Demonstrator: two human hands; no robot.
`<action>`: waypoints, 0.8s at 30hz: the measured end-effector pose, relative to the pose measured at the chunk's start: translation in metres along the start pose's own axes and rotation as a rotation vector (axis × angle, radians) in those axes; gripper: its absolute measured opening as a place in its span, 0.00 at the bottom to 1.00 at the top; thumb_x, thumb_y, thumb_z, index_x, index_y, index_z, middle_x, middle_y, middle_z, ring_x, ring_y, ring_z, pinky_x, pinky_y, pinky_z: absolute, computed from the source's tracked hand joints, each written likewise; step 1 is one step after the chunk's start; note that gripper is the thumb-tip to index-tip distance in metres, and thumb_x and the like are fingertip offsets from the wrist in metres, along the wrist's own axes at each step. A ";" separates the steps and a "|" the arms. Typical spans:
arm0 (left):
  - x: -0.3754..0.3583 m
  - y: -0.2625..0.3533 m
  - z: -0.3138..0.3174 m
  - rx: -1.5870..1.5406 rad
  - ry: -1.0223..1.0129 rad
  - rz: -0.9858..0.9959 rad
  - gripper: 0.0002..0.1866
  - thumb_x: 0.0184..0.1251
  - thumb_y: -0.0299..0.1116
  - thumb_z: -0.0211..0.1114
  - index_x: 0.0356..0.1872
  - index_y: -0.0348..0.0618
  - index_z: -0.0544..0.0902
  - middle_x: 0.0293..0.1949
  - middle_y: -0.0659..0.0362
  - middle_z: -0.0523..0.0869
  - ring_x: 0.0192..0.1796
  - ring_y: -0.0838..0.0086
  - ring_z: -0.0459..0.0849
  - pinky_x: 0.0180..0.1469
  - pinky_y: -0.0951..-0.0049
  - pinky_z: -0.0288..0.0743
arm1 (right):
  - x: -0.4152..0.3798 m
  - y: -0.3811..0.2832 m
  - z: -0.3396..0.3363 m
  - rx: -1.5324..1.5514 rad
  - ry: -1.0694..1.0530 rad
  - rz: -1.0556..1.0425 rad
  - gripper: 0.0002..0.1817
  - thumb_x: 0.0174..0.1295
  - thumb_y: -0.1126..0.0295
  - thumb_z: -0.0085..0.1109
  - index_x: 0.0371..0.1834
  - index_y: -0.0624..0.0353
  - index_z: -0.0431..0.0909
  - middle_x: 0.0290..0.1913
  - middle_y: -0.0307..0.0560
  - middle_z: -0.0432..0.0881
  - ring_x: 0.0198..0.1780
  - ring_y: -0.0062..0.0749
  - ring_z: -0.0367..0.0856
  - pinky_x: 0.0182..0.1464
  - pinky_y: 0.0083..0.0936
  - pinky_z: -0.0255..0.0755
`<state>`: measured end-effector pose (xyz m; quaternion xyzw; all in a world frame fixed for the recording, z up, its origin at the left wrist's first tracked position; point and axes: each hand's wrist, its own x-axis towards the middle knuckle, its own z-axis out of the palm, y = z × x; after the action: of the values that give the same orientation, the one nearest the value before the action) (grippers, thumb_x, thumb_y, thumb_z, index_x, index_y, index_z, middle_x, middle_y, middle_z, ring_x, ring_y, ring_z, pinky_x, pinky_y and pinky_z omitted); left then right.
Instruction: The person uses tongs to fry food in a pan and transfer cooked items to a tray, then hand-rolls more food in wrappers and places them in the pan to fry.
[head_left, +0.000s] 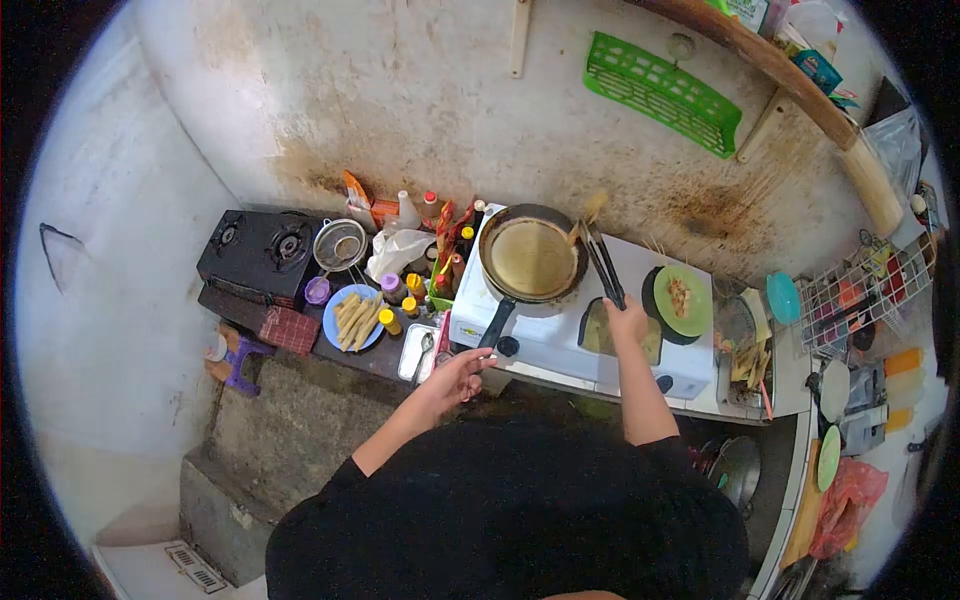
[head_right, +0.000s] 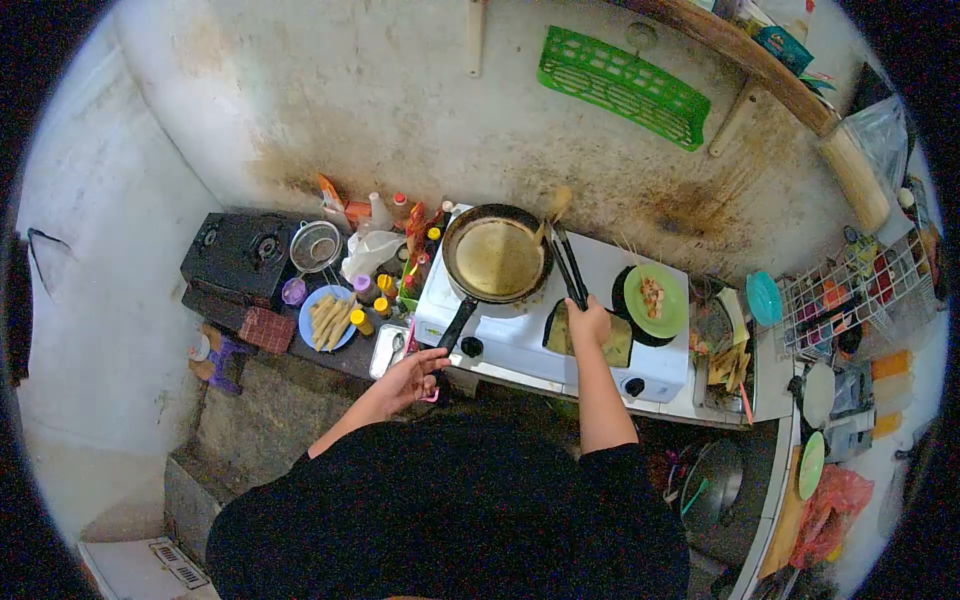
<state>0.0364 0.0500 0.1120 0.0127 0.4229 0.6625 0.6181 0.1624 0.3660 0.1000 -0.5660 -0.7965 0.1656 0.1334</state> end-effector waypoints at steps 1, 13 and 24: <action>0.000 0.000 0.000 0.005 0.007 -0.003 0.17 0.66 0.37 0.43 0.53 0.45 0.69 0.44 0.62 0.74 0.23 0.83 0.65 0.22 0.87 0.63 | 0.000 0.001 0.000 -0.013 0.000 0.001 0.28 0.44 0.47 0.59 0.46 0.51 0.74 0.35 0.53 0.79 0.39 0.48 0.77 0.39 0.38 0.71; -0.002 -0.004 -0.009 -0.017 0.016 0.017 0.17 0.66 0.38 0.44 0.53 0.45 0.68 0.43 0.62 0.75 0.23 0.83 0.67 0.24 0.86 0.64 | -0.005 0.001 -0.002 0.005 0.082 -0.034 0.24 0.45 0.50 0.59 0.38 0.57 0.76 0.32 0.56 0.79 0.37 0.50 0.77 0.36 0.39 0.69; 0.002 -0.003 -0.010 -0.009 0.005 0.014 0.17 0.63 0.38 0.47 0.53 0.48 0.69 0.46 0.63 0.74 0.22 0.84 0.66 0.23 0.84 0.61 | 0.000 0.004 -0.002 -0.064 0.061 -0.049 0.26 0.45 0.47 0.58 0.43 0.54 0.75 0.31 0.54 0.79 0.36 0.49 0.78 0.35 0.40 0.71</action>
<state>0.0331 0.0454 0.1026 0.0114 0.4213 0.6688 0.6124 0.1668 0.3672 0.0996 -0.5550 -0.8106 0.1194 0.1439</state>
